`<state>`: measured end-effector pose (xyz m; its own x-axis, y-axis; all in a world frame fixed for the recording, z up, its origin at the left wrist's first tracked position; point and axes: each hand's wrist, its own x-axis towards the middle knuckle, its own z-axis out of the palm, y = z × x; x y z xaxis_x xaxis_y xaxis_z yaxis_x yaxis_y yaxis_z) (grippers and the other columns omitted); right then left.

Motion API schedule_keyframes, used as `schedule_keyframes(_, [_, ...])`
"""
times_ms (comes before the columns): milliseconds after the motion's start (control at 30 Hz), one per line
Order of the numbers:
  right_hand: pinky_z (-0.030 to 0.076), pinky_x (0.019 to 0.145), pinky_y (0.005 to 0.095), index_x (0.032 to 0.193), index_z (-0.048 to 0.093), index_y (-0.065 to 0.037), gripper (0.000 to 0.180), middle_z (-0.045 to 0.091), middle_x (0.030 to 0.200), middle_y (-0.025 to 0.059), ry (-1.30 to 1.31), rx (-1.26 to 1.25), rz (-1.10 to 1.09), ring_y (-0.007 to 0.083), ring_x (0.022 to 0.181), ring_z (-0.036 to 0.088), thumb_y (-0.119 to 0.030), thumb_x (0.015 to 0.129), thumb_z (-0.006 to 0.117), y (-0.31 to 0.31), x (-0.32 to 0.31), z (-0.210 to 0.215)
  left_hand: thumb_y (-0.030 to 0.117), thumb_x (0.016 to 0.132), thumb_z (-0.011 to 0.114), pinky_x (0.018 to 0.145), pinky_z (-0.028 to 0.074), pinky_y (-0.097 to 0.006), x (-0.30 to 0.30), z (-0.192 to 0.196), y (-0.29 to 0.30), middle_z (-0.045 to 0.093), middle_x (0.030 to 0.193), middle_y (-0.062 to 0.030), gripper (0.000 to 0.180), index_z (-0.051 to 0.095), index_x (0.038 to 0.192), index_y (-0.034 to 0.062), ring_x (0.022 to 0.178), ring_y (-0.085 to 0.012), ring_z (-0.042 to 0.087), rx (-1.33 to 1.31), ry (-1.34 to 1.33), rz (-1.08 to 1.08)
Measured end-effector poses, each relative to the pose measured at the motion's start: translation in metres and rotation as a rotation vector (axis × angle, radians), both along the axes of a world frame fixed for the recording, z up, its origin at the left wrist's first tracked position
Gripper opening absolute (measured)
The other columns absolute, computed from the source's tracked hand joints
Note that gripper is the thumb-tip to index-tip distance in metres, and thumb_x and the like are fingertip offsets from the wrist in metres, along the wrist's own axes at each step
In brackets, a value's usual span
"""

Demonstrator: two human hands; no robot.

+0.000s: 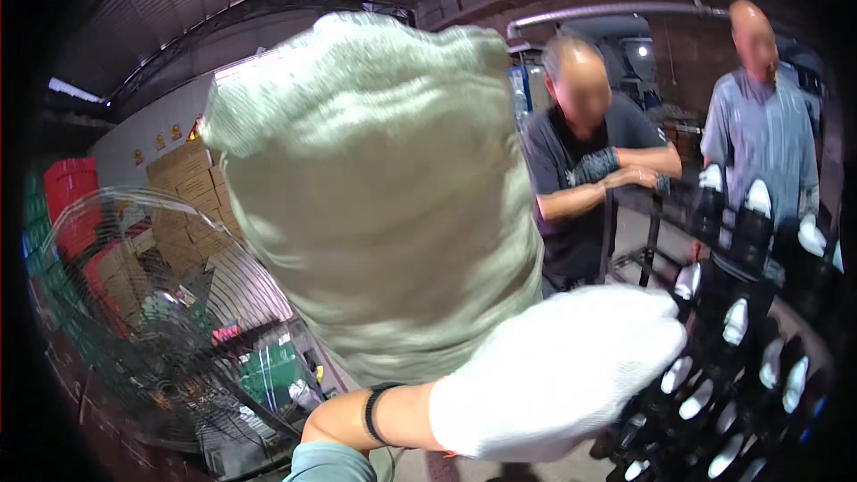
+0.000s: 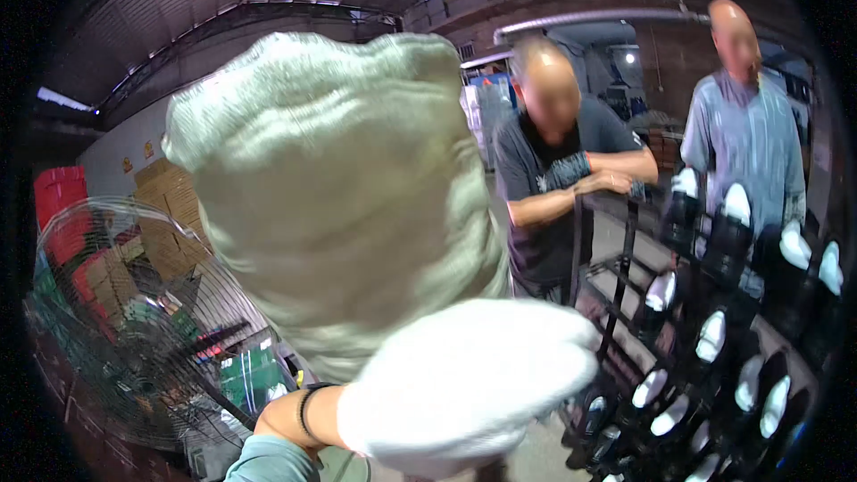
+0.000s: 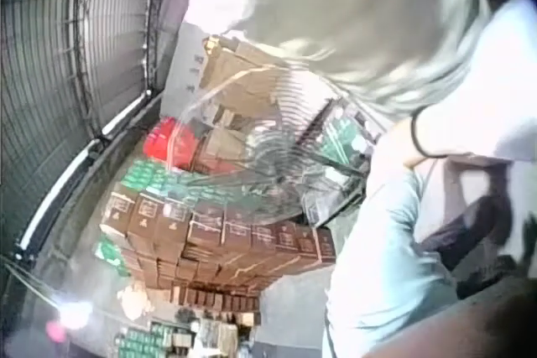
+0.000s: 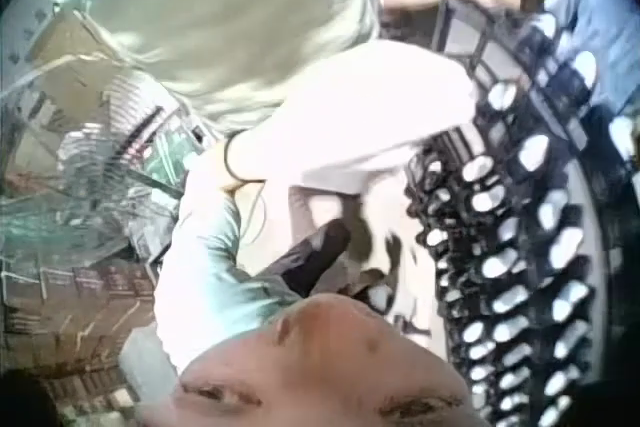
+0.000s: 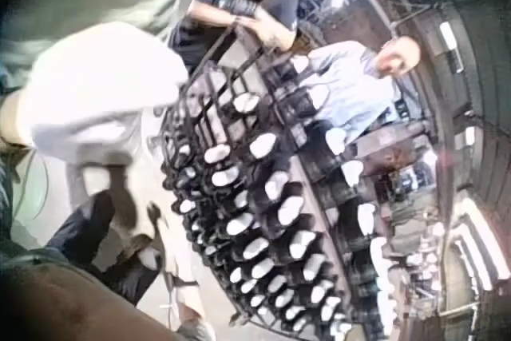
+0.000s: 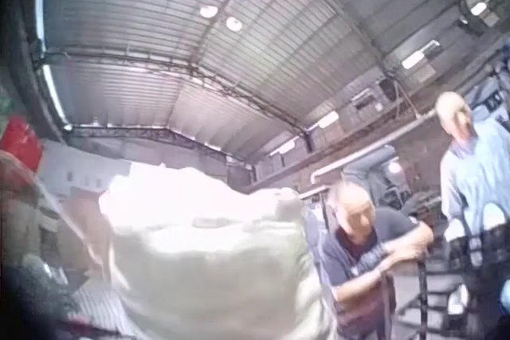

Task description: The recorder is stuffing paper or foam inserts into the toes of black shoes organized on a rolling rack.

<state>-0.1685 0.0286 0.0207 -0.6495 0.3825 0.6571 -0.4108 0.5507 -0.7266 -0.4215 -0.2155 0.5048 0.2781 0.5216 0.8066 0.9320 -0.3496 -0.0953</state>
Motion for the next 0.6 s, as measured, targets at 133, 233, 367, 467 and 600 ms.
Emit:
schedule_keyframes(133, [0.059, 0.094, 0.0409, 0.126, 0.068, 0.009, 0.038, 0.071, 0.122, 0.0163, -0.114, 0.026, 0.018, 0.0275, 0.101, 0.073, -0.008, 0.093, 0.060, -0.103, -0.138, 0.447, -0.001, 0.088, 0.067, 0.110, 0.055, -0.047, 0.000, 0.208, -0.129, 0.075, 0.126, -0.0233, 0.038, 0.073, 0.125, -0.0050, 0.118, -0.0386, 0.073, 0.401, 0.210, 0.477])
schedule_keyframes(233, [0.056, 0.100, 0.0337, 0.139, 0.063, 0.007, 0.052, 0.067, 0.134, 0.0180, 0.174, 0.077, 0.226, 0.0217, 0.116, 0.070, 0.006, 0.087, 0.062, -0.129, -0.185, 0.668, -0.001, 0.092, 0.064, 0.113, 0.053, -0.040, -0.012, 0.319, -0.172, 0.074, 0.130, -0.0213, 0.039, 0.071, 0.129, -0.0078, 0.124, -0.0283, 0.071, 0.431, -0.244, 0.651])
schedule_keyframes(367, [0.056, 0.106, 0.0399, 0.150, 0.060, -0.002, 0.063, 0.062, 0.143, 0.0211, 0.066, 0.273, 0.428, 0.0313, 0.128, 0.066, -0.014, 0.090, 0.074, -0.195, -0.299, 0.828, 0.016, 0.094, 0.069, 0.110, 0.054, -0.041, -0.111, 0.418, -0.224, 0.073, 0.134, -0.0217, 0.047, 0.067, 0.137, -0.0028, 0.125, -0.0320, 0.071, -0.087, -0.334, 1.091])
schedule_keyframes(467, [0.050, 0.115, 0.0508, 0.157, 0.055, -0.008, 0.083, 0.063, 0.145, 0.0273, -0.225, 0.638, 0.261, 0.0415, 0.137, 0.060, -0.052, 0.090, 0.077, -0.189, -0.399, 0.832, 0.033, 0.093, 0.073, 0.122, 0.045, -0.043, -0.199, 0.421, -0.188, 0.062, 0.152, -0.0274, 0.074, 0.054, 0.155, -0.0017, 0.141, -0.0388, 0.060, -0.627, -0.307, 1.198])
schedule_keyframes(600, [0.055, 0.105, 0.0477, 0.142, 0.068, -0.005, 0.094, 0.073, 0.135, 0.0259, -0.639, 0.641, 0.396, 0.0407, 0.121, 0.072, -0.066, 0.073, 0.086, -0.194, -0.444, 0.785, 0.056, 0.080, 0.087, 0.130, 0.034, -0.041, -0.274, 0.356, -0.197, 0.045, 0.167, -0.0312, 0.120, 0.032, 0.168, -0.0045, 0.157, -0.0401, 0.044, -1.039, -0.405, 0.772])
